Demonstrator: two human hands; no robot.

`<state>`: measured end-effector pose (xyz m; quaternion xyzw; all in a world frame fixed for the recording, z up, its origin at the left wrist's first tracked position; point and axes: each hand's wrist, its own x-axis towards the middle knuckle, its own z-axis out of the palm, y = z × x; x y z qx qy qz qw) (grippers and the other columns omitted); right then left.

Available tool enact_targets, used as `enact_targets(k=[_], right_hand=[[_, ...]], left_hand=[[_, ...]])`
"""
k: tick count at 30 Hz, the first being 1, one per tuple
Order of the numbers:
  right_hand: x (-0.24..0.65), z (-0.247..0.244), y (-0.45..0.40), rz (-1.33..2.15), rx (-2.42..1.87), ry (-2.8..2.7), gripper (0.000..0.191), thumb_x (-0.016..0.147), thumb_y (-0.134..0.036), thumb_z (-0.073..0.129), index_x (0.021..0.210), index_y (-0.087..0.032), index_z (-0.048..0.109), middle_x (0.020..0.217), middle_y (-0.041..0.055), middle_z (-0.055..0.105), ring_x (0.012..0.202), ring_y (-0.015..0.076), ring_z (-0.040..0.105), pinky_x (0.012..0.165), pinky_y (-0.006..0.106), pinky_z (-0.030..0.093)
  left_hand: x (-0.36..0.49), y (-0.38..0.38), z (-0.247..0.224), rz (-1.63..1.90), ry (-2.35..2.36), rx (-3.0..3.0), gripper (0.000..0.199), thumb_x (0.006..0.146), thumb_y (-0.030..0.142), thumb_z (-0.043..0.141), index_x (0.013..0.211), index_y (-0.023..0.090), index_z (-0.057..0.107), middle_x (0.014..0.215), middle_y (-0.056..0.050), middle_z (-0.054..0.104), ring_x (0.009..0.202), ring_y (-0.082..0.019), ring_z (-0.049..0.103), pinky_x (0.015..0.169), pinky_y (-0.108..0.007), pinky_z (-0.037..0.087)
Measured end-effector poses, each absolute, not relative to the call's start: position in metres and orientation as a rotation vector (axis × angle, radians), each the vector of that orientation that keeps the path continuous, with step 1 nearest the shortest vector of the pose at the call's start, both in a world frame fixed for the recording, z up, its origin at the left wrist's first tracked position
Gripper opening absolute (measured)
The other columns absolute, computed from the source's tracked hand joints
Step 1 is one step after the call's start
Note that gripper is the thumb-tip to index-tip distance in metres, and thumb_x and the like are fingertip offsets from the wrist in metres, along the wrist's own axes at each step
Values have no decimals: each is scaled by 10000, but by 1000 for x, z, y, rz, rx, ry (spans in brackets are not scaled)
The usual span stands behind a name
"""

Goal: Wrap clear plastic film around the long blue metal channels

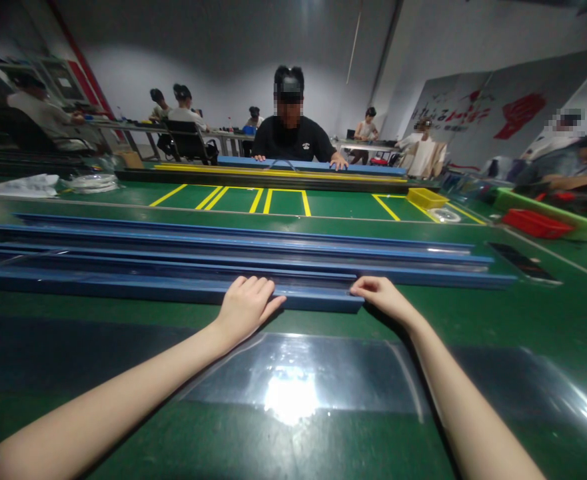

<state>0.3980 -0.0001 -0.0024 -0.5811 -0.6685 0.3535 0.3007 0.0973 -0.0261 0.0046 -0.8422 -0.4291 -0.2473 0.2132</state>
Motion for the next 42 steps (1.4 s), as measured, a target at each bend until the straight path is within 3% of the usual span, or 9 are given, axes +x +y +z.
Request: enact_targets(k=[12, 19, 22, 25, 27, 30, 37, 42], right_hand=[[398, -2, -1, 943, -1539, -1770, 339, 630, -518, 625, 665, -181, 613, 709, 39, 616, 708, 175, 548, 705, 285, 417], [396, -1, -1, 898, -1540, -1819, 384, 631, -549, 598, 666, -167, 602, 712, 41, 616, 712, 169, 555, 704, 268, 420], [396, 5, -4, 854, -1601, -1863, 384, 672, -549, 547, 689, -169, 598, 674, 23, 602, 622, 138, 535, 609, 240, 411], [395, 15, -11, 691, -1767, -1860, 398, 734, -551, 454, 664, -179, 578, 539, -8, 543, 492, 114, 480, 502, 227, 362], [390, 22, -16, 516, -1827, -1851, 414, 772, -534, 403, 607, -182, 546, 499, -9, 520, 485, 117, 478, 509, 230, 349], [373, 29, -23, 267, -1796, -1896, 436, 824, -501, 334, 585, -187, 521, 530, 6, 535, 529, 131, 498, 546, 241, 343], [321, 27, -41, -68, -1419, -2292, 262, 842, -418, 414, 782, -199, 547, 787, 35, 577, 743, 159, 514, 655, 253, 368], [312, 24, -43, -146, -1368, -2360, 233, 855, -377, 414, 778, -190, 529, 760, 32, 546, 739, 157, 494, 637, 247, 367]], left_hand=[[97, -26, 4, -648, -1191, -2377, 305, 881, 392, 348, 800, 158, 525, 687, -28, 573, 667, -175, 501, 615, -310, 276], [97, -25, 5, -640, -1199, -2371, 303, 872, 402, 378, 750, 159, 512, 667, -22, 570, 654, -173, 502, 604, -304, 268], [97, -25, 4, -644, -1199, -2366, 299, 867, 405, 392, 743, 161, 511, 663, -20, 569, 652, -172, 502, 603, -302, 265], [97, -25, 4, -648, -1203, -2360, 302, 864, 411, 396, 738, 162, 512, 659, -19, 567, 647, -173, 501, 601, -302, 262], [97, -25, 4, -650, -1205, -2356, 305, 862, 415, 398, 735, 163, 513, 655, -19, 565, 647, -174, 502, 600, -302, 261], [97, -25, 4, -650, -1201, -2353, 306, 861, 418, 400, 736, 163, 515, 656, -18, 566, 646, -175, 502, 603, -302, 262], [97, -25, 3, -655, -1209, -2342, 308, 853, 425, 414, 739, 158, 517, 657, -20, 571, 649, -174, 505, 608, -298, 268], [97, -26, 3, -663, -1210, -2340, 304, 849, 426, 422, 745, 158, 519, 655, -20, 573, 646, -174, 506, 611, -299, 275]])
